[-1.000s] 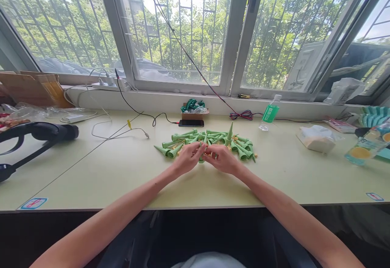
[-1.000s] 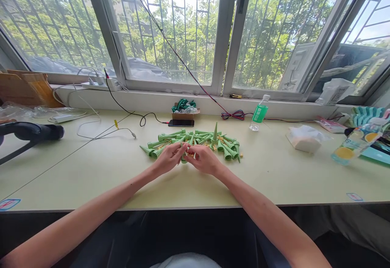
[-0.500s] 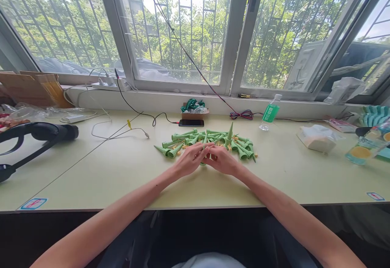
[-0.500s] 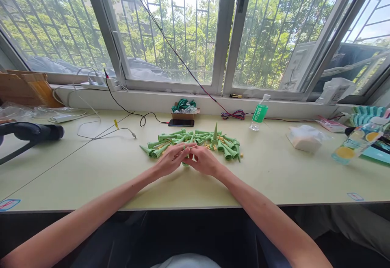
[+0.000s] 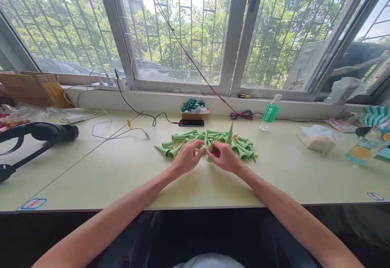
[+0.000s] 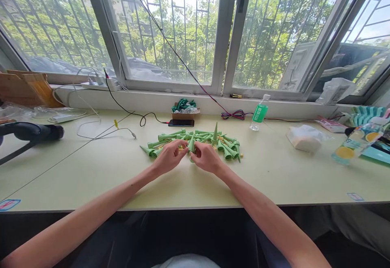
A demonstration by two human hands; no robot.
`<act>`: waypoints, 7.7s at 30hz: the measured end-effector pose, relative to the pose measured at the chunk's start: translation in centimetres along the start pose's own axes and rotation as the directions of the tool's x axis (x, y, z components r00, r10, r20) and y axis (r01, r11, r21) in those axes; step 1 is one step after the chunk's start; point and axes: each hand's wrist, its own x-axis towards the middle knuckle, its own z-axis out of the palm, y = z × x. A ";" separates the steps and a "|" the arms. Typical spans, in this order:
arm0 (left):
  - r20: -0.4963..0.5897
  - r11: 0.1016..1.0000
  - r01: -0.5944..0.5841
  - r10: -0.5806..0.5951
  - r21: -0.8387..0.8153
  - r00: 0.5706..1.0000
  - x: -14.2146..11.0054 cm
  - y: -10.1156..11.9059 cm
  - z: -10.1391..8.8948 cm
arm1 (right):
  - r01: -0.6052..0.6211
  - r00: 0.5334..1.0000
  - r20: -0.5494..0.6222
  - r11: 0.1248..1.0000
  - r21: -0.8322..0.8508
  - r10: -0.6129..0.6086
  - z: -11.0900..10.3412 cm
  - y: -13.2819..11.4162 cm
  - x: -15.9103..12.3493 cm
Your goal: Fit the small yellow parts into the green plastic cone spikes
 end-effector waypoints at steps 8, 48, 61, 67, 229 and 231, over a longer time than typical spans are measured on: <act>0.015 0.987 0.053 -0.056 0.151 0.998 -0.1 -0.7 0.1 | -0.094 0.986 -0.144 0.994 -0.053 0.085 -0.3 0.1 0.1; 0.209 0.966 0.079 -0.132 0.246 0.969 -0.6 -1.2 0.5 | -0.435 0.892 -0.300 0.822 -0.367 0.338 -0.9 0.3 0.4; 0.202 0.971 0.079 -0.126 0.226 0.971 -0.5 -1.5 0.7 | -0.435 0.890 -0.312 0.822 -0.368 0.331 -1.0 0.3 0.4; 0.192 0.974 0.077 -0.119 0.212 0.974 -0.5 -1.6 0.7 | -0.411 0.902 -0.306 0.818 -0.402 0.303 -1.1 0.6 0.4; 0.384 0.859 0.186 0.013 -0.477 0.923 -0.3 -0.1 0.5 | -0.312 0.950 -0.008 0.943 -0.116 0.313 0.9 1.5 -0.1; 0.391 0.839 0.221 -0.011 -0.497 0.920 -0.2 -0.2 0.7 | -0.281 0.960 -0.022 0.955 -0.098 0.280 1.0 1.4 -0.1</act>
